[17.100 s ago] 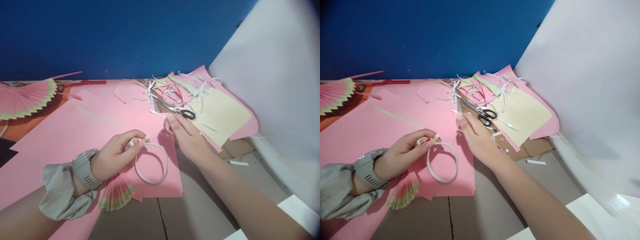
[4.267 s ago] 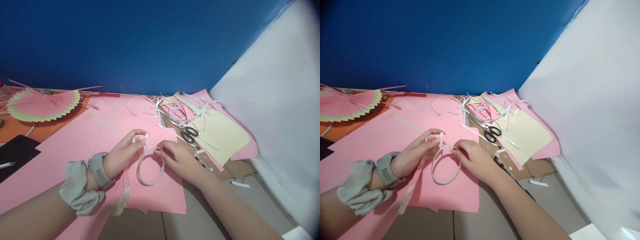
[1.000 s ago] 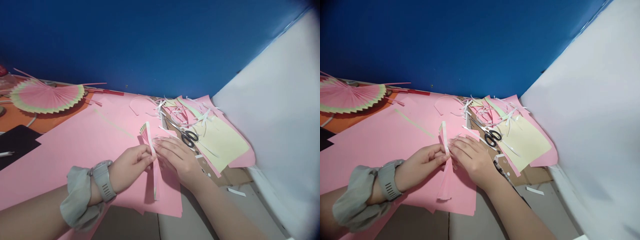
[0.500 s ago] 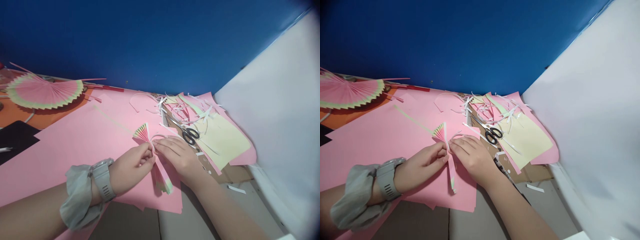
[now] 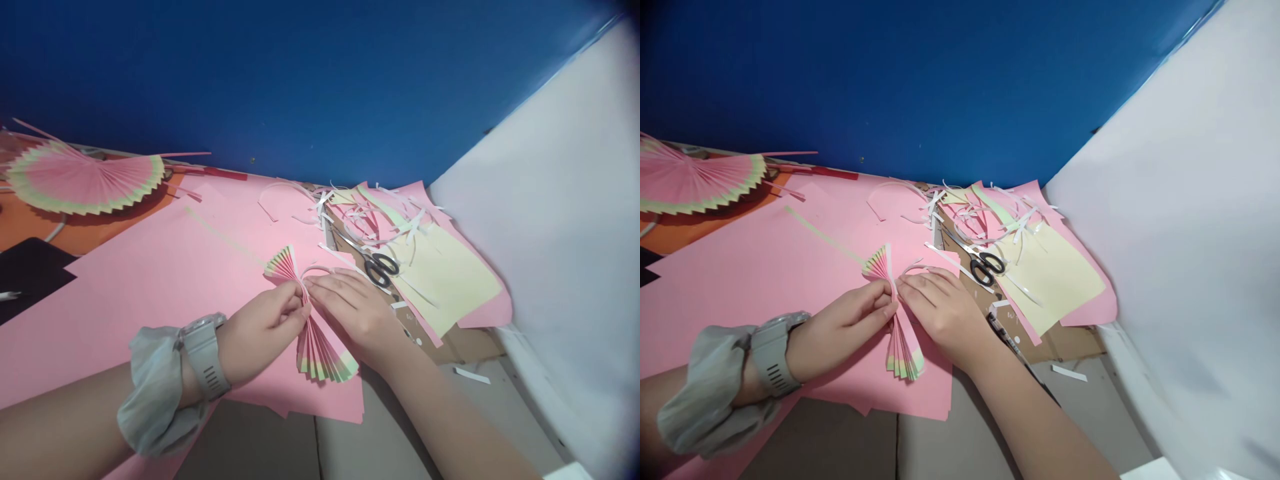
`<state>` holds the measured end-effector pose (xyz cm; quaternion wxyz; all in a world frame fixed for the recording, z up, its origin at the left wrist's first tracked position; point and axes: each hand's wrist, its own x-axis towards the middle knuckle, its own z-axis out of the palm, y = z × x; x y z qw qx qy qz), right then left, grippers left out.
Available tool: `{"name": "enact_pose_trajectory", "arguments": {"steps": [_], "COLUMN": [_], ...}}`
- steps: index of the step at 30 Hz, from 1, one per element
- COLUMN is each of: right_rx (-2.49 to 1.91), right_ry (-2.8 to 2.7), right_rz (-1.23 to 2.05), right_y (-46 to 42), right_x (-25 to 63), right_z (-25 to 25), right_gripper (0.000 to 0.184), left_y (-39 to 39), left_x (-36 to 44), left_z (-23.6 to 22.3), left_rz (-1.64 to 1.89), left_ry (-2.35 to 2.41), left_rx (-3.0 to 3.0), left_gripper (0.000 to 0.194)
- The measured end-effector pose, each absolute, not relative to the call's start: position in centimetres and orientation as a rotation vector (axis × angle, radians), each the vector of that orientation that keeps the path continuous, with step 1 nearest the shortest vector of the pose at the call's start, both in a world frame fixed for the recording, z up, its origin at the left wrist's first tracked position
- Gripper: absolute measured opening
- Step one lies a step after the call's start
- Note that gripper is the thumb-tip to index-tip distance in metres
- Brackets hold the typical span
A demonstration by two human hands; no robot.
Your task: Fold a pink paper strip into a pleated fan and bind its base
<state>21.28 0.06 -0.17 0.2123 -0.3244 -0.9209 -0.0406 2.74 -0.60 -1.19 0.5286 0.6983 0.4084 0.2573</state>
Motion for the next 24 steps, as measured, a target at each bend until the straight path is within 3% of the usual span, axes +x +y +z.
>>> {"name": "enact_pose_trajectory", "arguments": {"steps": [24], "right_rx": [-0.902], "right_ry": [-2.496], "right_rz": [-0.063], "right_y": [0.09], "right_x": [21.35], "right_z": [-0.52], "right_gripper": [0.024], "left_y": [-0.31], "left_x": [2.75], "left_z": [-0.98], "left_rz": [0.605], "left_ry": [0.971], "left_rx": [1.651], "left_gripper": [0.026]}}
